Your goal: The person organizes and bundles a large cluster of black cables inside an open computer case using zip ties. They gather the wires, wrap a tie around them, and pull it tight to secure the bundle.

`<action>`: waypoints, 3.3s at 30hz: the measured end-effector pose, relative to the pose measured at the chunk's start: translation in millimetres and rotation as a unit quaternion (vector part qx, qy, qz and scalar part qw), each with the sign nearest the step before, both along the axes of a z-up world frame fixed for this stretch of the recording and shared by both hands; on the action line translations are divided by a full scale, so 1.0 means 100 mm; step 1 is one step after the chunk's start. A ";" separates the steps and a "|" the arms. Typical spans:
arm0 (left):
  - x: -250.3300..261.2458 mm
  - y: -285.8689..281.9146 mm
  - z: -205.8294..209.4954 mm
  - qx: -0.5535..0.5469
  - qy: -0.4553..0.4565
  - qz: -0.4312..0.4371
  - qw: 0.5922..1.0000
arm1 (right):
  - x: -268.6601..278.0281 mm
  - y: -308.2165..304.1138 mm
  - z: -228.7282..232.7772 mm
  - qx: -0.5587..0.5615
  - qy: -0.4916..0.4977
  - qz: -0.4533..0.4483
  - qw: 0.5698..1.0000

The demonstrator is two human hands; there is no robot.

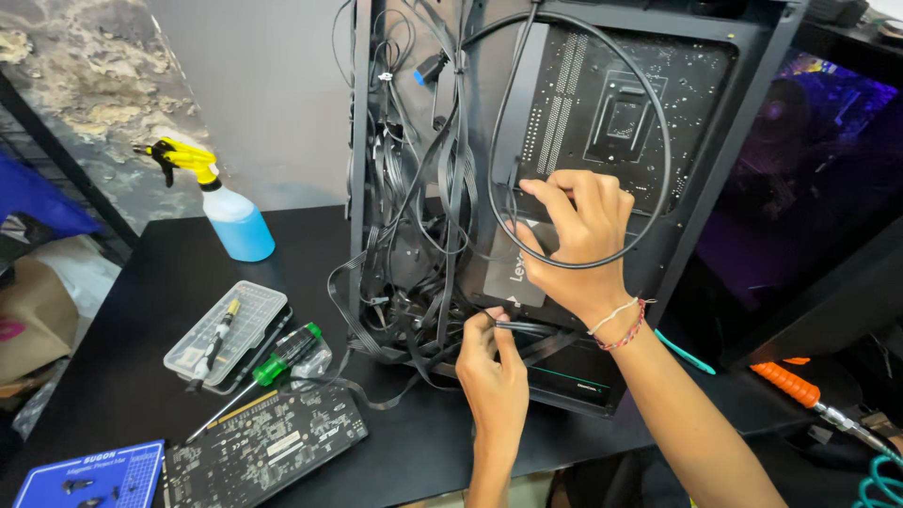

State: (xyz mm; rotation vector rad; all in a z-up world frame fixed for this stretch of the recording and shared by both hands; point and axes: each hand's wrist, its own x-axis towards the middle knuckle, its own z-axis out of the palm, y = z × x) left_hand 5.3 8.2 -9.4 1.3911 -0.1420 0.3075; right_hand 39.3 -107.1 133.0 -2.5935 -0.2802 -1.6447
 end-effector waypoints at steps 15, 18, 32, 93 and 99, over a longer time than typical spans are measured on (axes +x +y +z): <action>0.13 -0.41 -0.63 -0.063 0.030 -0.071 0.995 | -0.26 -0.15 -0.44 -0.018 -0.039 -0.019 0.999; 0.17 -0.48 -0.69 -0.053 0.016 -0.045 0.997 | -0.24 -0.21 -0.51 -0.052 -0.064 -0.023 0.996; -0.21 -0.10 -0.60 -0.083 0.071 -0.143 0.984 | -0.85 -0.39 -0.90 -0.050 0.001 0.149 0.988; -0.36 0.03 -0.40 0.065 0.044 -0.114 0.990 | -1.04 -0.73 -1.82 0.196 0.222 0.175 0.939; -0.26 -0.01 -0.40 0.126 -0.017 -0.067 0.990 | -0.97 -0.66 -1.86 0.276 0.132 0.133 0.943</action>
